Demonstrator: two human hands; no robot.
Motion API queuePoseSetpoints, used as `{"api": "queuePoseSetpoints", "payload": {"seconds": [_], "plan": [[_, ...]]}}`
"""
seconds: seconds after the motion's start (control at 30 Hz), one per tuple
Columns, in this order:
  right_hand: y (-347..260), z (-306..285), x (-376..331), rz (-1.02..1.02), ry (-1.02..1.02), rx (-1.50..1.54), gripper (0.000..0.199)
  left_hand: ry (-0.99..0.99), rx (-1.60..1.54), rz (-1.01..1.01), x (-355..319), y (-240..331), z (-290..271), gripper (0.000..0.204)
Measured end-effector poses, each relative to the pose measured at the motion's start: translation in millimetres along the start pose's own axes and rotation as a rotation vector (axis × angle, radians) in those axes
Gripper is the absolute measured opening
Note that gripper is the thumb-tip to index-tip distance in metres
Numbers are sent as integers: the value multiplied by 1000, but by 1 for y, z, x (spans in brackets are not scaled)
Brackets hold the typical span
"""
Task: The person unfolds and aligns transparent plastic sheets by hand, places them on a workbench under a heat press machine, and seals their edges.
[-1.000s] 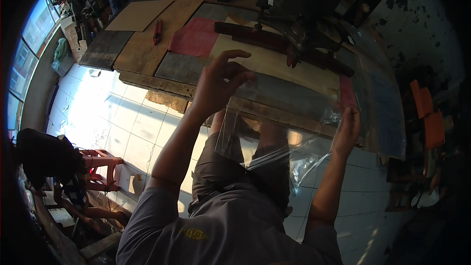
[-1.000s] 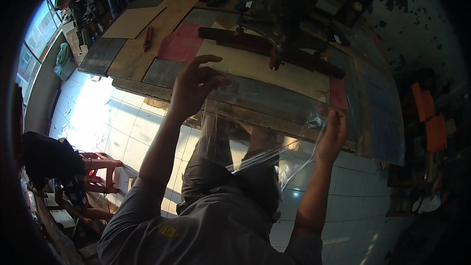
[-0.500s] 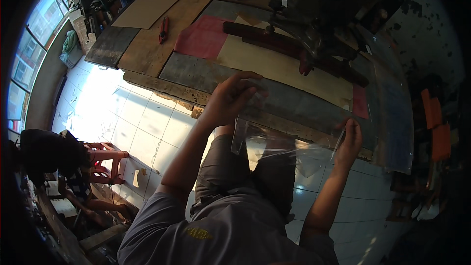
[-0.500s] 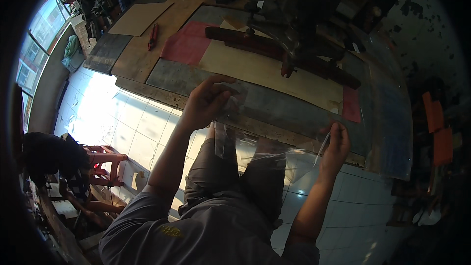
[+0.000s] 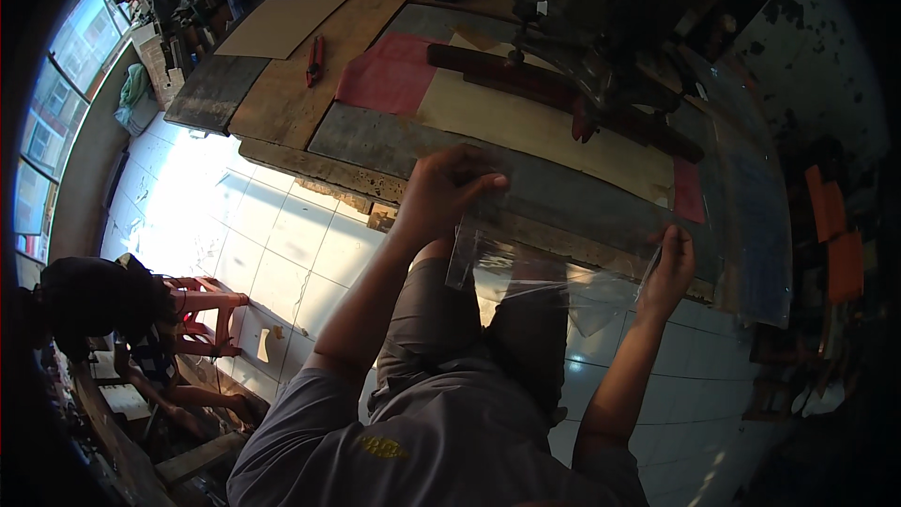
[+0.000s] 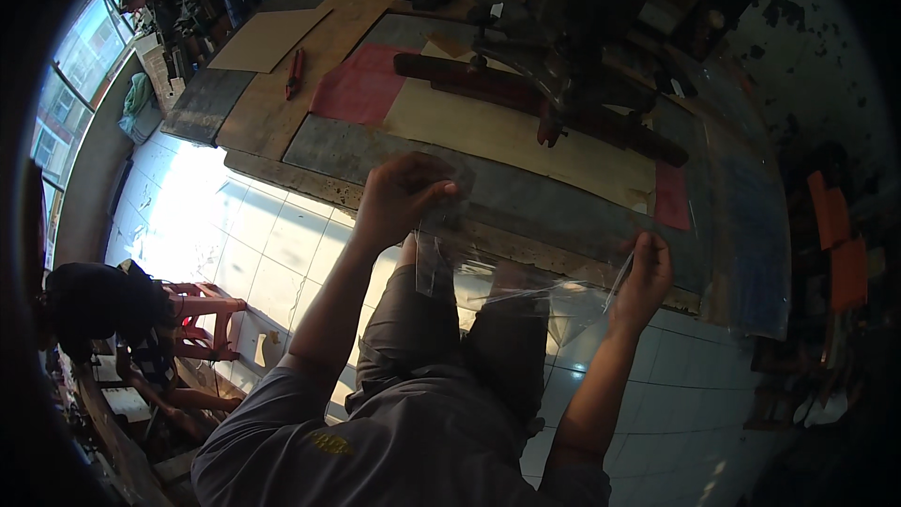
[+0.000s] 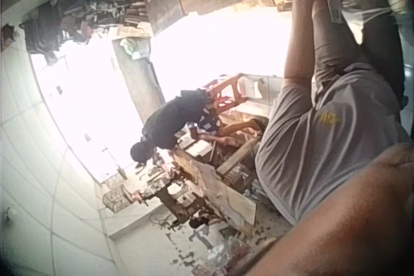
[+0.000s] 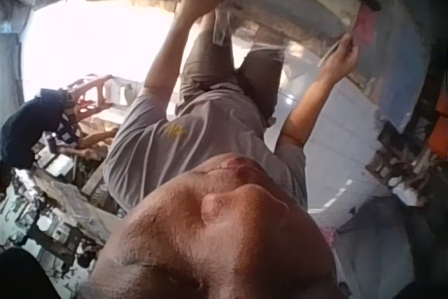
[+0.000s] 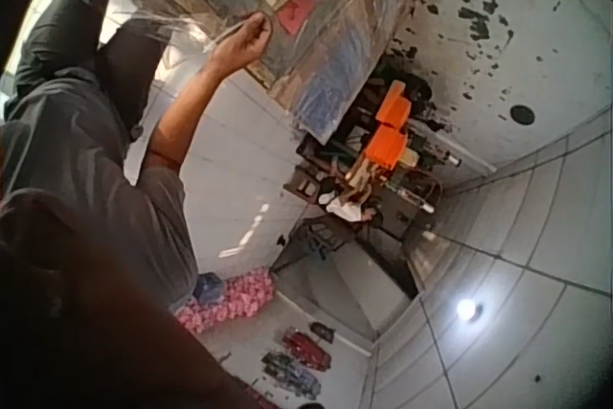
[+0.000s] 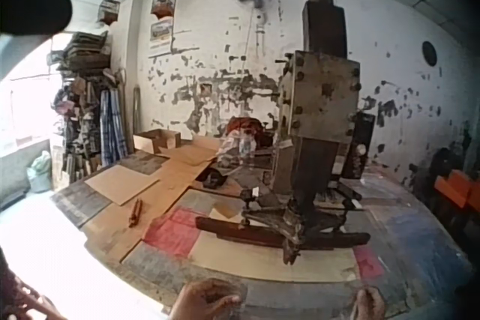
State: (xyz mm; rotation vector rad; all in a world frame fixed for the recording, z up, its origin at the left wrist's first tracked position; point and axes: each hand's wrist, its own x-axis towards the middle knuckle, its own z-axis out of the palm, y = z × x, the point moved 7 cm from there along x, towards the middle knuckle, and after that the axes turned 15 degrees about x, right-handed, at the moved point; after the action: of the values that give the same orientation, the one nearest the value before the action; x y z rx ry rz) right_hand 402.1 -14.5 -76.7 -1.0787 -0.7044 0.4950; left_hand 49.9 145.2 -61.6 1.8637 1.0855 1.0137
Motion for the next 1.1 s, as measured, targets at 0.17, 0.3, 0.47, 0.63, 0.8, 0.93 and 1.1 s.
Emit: {"api": "queuePoseSetpoints", "payload": {"seconds": [0.17, 0.3, 0.47, 0.63, 0.8, 0.93, 1.1], "plan": [[-7, -4, 0, 62, -132, 72, 36, -41, -148, -24, -9, 12, 4, 18], [-21, -7, 0, 88, -165, 12, 40, 3, -168, 7, -15, 36, -6, 20], [-34, -17, 2, 72, -97, 52, 37, 43, -282, -40, -18, 42, -8, 23], [-48, -17, 4, 44, -81, 2, 36, 43, -350, -28, -20, 52, -8, 26], [-65, -5, 1, 6, -73, -43, 37, 33, -357, -45, -21, 50, -9, 28], [-73, -3, 1, -33, -84, -76, 37, 50, -362, -65, -22, 50, -10, 30], [-83, 3, -1, -51, -91, -132, 36, 140, -348, -25, -19, 44, -11, 32]]}}
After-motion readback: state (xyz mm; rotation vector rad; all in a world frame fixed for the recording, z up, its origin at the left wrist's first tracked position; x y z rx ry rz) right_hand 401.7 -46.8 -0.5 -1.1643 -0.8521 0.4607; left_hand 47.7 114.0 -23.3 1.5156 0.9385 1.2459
